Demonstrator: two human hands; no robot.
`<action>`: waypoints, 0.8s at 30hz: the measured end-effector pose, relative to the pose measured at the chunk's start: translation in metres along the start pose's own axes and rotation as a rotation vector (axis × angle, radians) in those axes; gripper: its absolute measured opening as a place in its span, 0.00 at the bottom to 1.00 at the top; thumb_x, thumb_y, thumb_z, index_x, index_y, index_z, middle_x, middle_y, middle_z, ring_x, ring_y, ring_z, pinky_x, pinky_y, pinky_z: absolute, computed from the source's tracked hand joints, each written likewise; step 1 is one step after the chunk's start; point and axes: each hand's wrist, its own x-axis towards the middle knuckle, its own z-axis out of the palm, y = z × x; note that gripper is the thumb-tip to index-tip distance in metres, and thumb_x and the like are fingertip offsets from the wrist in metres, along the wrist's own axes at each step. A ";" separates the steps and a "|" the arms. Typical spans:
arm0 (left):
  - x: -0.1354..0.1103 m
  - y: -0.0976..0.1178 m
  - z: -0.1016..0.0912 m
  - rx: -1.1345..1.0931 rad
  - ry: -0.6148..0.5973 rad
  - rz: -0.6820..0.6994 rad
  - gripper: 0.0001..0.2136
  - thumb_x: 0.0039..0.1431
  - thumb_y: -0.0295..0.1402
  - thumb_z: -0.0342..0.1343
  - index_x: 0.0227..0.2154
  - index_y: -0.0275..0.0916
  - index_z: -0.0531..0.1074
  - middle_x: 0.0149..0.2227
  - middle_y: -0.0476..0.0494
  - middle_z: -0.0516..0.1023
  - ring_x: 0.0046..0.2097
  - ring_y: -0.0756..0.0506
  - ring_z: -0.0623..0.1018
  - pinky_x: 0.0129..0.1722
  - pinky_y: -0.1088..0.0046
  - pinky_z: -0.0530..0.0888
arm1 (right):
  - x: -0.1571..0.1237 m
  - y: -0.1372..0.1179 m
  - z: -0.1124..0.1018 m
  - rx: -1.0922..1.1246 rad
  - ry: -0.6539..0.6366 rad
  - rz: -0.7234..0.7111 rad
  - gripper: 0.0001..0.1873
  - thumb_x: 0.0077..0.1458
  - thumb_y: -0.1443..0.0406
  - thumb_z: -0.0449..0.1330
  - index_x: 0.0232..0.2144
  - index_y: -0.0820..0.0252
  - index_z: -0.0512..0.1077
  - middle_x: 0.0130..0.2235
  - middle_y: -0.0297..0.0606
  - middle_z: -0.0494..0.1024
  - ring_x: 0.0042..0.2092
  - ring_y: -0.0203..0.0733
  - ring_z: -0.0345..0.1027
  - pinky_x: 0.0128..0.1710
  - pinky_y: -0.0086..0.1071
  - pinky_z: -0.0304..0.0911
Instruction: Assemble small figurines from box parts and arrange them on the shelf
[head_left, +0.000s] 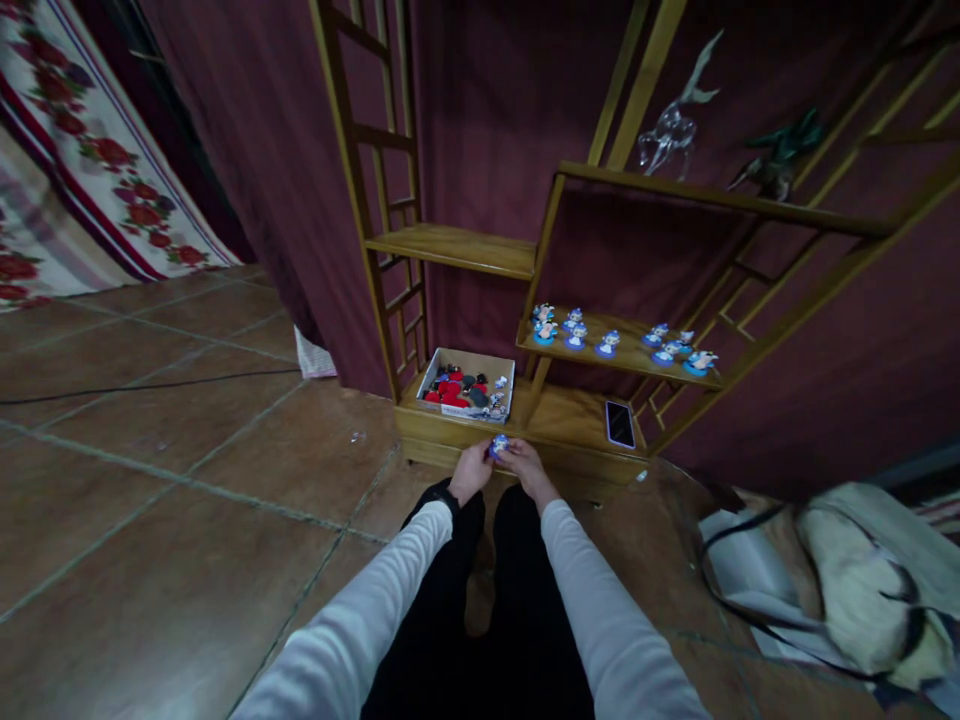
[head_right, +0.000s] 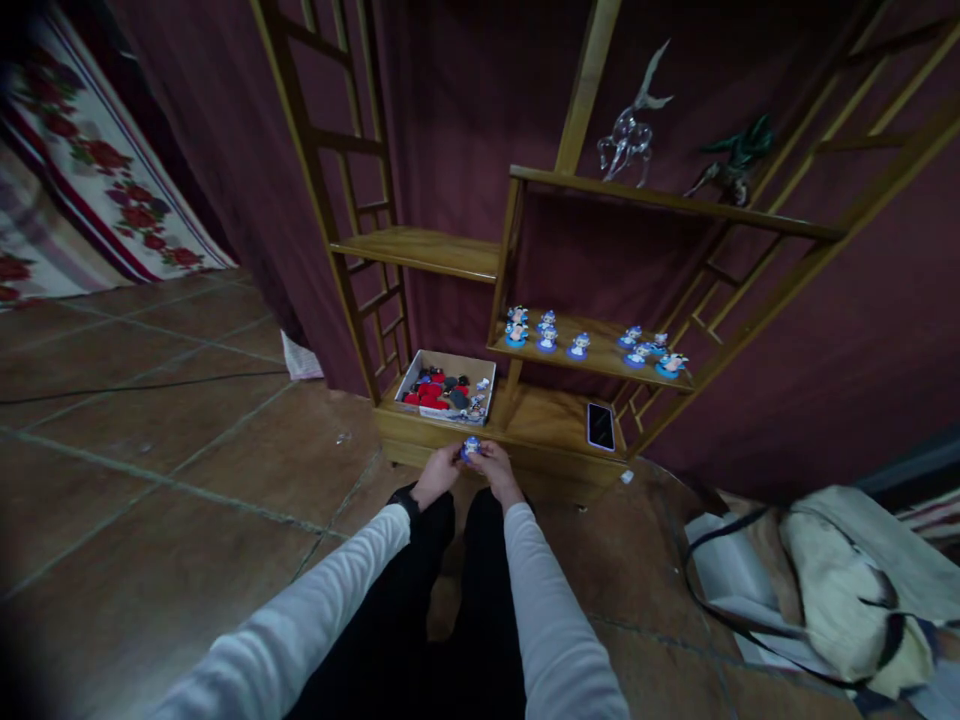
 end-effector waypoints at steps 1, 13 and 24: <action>0.003 -0.001 0.000 -0.176 -0.005 -0.066 0.14 0.48 0.23 0.51 0.40 0.35 0.70 0.34 0.42 0.76 0.36 0.46 0.74 0.38 0.72 0.68 | -0.001 -0.002 0.001 0.006 -0.006 0.001 0.18 0.30 0.62 0.67 0.29 0.60 0.70 0.31 0.35 0.75 0.34 0.38 0.69 0.38 0.35 0.64; 0.014 -0.002 0.008 -0.782 0.082 -0.398 0.11 0.34 0.29 0.65 0.24 0.31 0.74 0.20 0.48 0.73 0.21 0.54 0.69 0.23 0.79 0.66 | -0.005 -0.006 0.002 0.059 -0.025 0.013 0.19 0.31 0.59 0.67 0.29 0.61 0.71 0.33 0.37 0.76 0.31 0.37 0.71 0.37 0.35 0.66; 0.015 -0.007 0.004 -0.766 0.082 -0.426 0.10 0.33 0.26 0.65 0.23 0.31 0.74 0.17 0.49 0.72 0.18 0.55 0.68 0.20 0.80 0.64 | -0.007 -0.008 0.006 0.068 -0.004 0.016 0.17 0.29 0.61 0.68 0.25 0.62 0.69 0.29 0.35 0.76 0.29 0.36 0.70 0.34 0.33 0.66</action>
